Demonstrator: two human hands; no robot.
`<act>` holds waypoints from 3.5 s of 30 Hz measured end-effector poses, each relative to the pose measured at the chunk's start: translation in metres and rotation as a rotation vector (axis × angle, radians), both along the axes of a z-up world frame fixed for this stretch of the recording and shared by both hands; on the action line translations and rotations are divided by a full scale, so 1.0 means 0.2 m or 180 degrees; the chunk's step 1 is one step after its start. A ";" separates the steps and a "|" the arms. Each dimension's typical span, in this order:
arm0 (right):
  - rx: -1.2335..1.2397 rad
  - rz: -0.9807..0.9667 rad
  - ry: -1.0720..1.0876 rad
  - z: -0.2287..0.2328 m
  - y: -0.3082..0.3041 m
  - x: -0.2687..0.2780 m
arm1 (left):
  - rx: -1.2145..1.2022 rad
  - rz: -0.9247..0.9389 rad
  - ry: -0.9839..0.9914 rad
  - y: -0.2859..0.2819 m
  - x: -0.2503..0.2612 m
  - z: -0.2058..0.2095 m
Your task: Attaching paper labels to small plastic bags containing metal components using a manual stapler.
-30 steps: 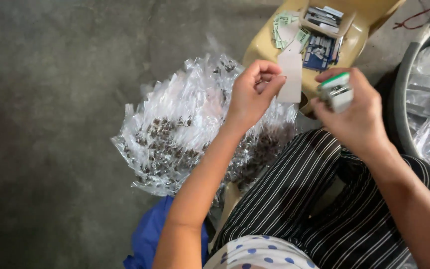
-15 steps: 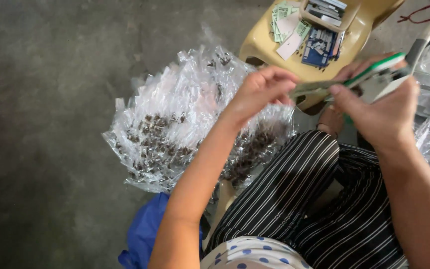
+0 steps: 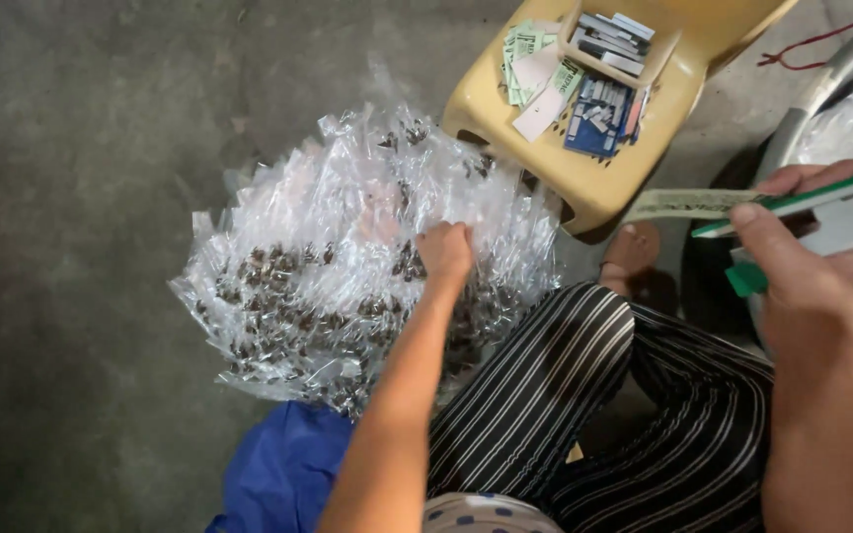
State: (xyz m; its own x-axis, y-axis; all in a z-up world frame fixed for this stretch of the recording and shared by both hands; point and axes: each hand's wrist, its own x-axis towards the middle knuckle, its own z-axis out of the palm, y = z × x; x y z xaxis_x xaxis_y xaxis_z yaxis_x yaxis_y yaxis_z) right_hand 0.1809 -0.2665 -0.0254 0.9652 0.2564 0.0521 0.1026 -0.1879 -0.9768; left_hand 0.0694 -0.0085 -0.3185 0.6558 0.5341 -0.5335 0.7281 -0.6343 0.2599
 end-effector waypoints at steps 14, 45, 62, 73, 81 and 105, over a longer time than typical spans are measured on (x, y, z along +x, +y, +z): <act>-0.0929 0.0415 -0.0436 -0.08 0.35 -0.26 | 0.0411 -0.1166 -0.2924 0.21 -0.10 1.31; 0.0228 0.0862 -0.1076 0.29 0.45 -0.43 | -0.1373 -0.0929 -0.4633 -0.02 -0.43 1.73; -0.0235 -0.0151 0.0978 0.33 0.52 -0.23 | -0.1886 -0.0833 -0.4028 -0.02 -0.21 1.60; -0.0255 0.0493 -0.0035 -0.01 0.15 -0.10 | -0.3065 -0.0497 -0.2672 0.34 0.31 1.10; -0.0344 0.0170 0.0140 0.05 0.02 -0.09 | 0.0594 0.0282 0.0398 0.45 0.13 -0.25; -0.0484 0.0726 -0.1797 0.28 0.57 -0.44 | 0.0294 -0.0934 -0.3991 0.02 -0.52 1.77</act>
